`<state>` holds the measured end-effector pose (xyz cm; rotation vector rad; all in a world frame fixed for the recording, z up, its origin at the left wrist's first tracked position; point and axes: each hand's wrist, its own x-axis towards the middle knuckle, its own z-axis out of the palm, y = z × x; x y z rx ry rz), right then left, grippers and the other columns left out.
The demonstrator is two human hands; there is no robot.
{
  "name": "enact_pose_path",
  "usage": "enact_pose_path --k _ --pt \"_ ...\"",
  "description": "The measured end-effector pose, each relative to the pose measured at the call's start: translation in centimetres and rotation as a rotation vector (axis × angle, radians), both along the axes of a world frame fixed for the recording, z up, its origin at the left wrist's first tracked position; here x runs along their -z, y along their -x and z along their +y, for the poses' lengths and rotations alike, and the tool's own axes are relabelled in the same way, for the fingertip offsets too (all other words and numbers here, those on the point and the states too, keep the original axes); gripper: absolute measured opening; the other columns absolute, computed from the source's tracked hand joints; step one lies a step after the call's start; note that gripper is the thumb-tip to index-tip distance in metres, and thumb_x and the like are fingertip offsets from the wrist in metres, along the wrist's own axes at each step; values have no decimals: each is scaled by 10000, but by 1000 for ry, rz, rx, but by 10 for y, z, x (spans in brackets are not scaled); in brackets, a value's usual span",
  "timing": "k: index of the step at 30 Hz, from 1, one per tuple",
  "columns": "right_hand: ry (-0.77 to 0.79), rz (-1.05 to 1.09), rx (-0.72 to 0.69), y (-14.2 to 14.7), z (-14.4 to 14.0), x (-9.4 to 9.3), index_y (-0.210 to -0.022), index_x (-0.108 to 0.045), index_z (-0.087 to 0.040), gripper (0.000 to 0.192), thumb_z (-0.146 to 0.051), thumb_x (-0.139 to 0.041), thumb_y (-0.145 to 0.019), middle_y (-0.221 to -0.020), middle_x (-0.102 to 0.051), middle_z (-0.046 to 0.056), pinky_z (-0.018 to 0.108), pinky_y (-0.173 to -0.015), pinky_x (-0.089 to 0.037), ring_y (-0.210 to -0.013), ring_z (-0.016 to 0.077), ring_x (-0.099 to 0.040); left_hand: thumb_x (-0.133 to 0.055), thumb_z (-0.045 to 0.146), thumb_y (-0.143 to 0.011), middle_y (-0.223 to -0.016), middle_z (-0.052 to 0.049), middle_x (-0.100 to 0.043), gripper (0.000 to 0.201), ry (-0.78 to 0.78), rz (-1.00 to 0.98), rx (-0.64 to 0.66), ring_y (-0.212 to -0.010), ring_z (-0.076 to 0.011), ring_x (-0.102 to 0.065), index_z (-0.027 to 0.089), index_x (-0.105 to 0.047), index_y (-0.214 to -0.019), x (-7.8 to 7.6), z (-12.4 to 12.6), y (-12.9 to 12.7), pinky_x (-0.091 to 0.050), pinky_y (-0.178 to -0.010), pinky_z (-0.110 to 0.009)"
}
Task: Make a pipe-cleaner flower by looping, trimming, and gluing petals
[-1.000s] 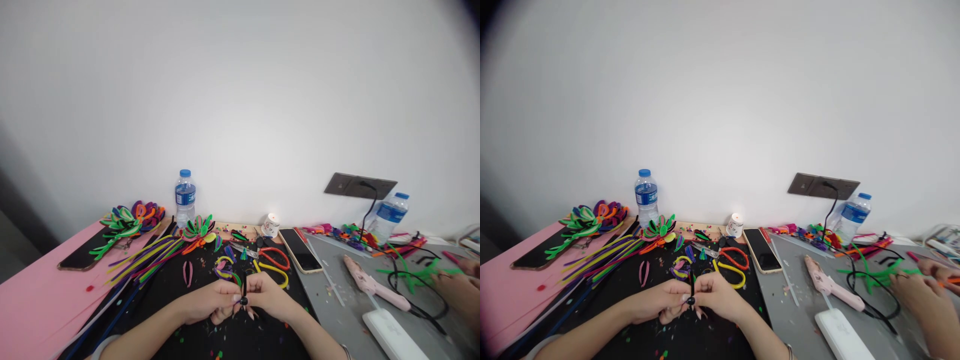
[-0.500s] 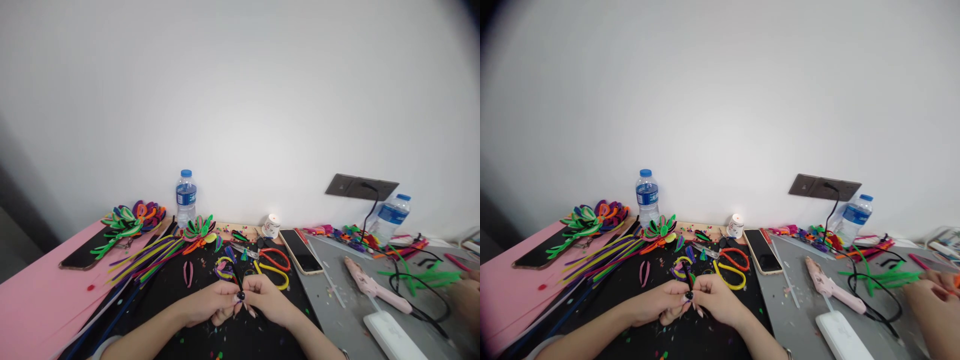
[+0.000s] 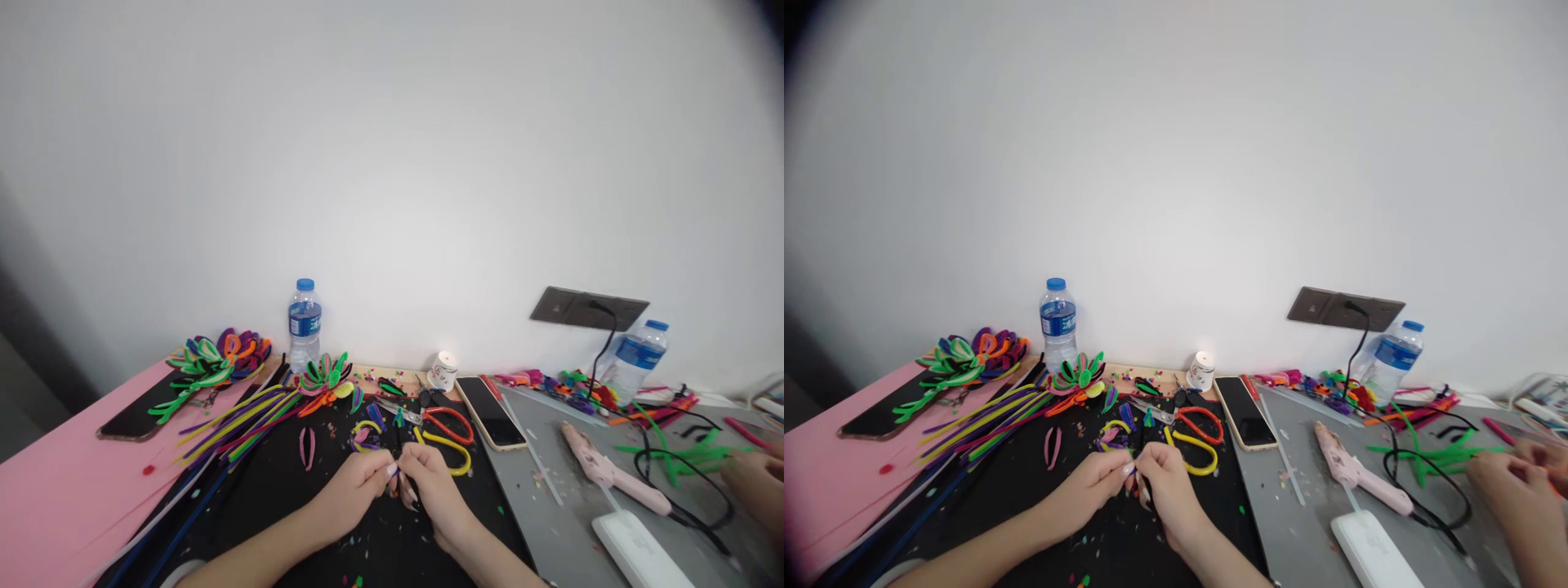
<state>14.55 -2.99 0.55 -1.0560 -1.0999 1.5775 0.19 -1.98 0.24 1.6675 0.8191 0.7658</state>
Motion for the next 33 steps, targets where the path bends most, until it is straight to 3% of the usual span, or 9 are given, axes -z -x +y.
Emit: enact_pose_path --k 2,4,6,10,13,17,20,23,33 --pt "47 53 -2 1 -1 0 -504 -433 -165 238 -209 -503 -727 -359 -363 -88 171 -338 -157 -308 29 -233 -355 314 -863 -577 41 -404 311 -157 66 -30 -566 -91 -361 148 -465 -623 -4 -2 1 -266 -549 -222" --pt "71 75 -61 -1 -1 -1 -526 -466 -158 240 -246 -513 -745 -358 -359 -88 172 -331 -156 -301 28 -219 -353 315 -864 -580 38 -407 314 -168 61 -30 -572 -94 -364 149 -462 -620 -5 -2 2 -271 -558 -226" --pt "74 64 -128 -7 2 -2 -553 -493 -151 270 -309 -513 -771 -381 -400 -71 175 -331 -173 -305 32 -243 -359 356 -859 -533 59 -343 309 -9 -21 -1 -497 -79 -303 156 -457 -645 -2 -1 3 -243 -492 -215" --pt "6 -24 -153 -21 11 -10 -607 -507 -152 303 -391 -508 -791 -482 -483 -30 172 -372 -236 -383 52 -341 -411 444 -823 -465 108 -196 298 450 -258 129 -387 -52 -108 181 -414 -683 6 3 4 -105 -376 -198" --pt "-153 -133 -75 -27 16 -17 -773 -563 -167 153 -284 -636 -705 -694 -555 -14 174 -448 -304 -487 60 -391 -469 441 -799 -460 110 -211 296 587 -369 174 -379 -42 -103 180 -405 -674 6 3 4 -84 -363 -189" --pt "-326 -252 -104 -29 15 -24 -879 -599 -192 272 -183 -691 -623 -1030 -538 25 199 -537 -362 -604 79 -426 -498 416 -793 -459 110 -206 285 685 -428 208 -381 -38 -110 178 -398 -671 3 1 6 -75 -365 -186" --pt "-332 -346 -178 -29 13 -23 -826 -618 -168 200 -193 -678 -637 -800 -560 7 206 -506 -338 -566 89 -404 -515 406 -786 -460 107 -224 284 706 -425 224 -378 -34 -122 173 -401 -669 2 -1 6 -79 -364 -190" --pt "-353 -460 -153 -30 13 -19 -722 -604 -156 82 -189 -652 -663 -584 -473 -38 208 -482 -299 -512 89 -366 -518 405 -784 -455 107 -235 285 686 -411 221 -372 -32 -124 167 -412 -669 3 -1 6 -79 -361 -193" --pt "-566 -686 -160 -28 9 -18 -604 -570 -174 138 -244 -642 -698 -567 -488 -29 220 -506 -302 -554 112 -421 -523 462 -759 -437 116 -249 327 632 -327 189 -355 -20 -135 153 -444 -684 5 -2 5 -97 -360 -192"
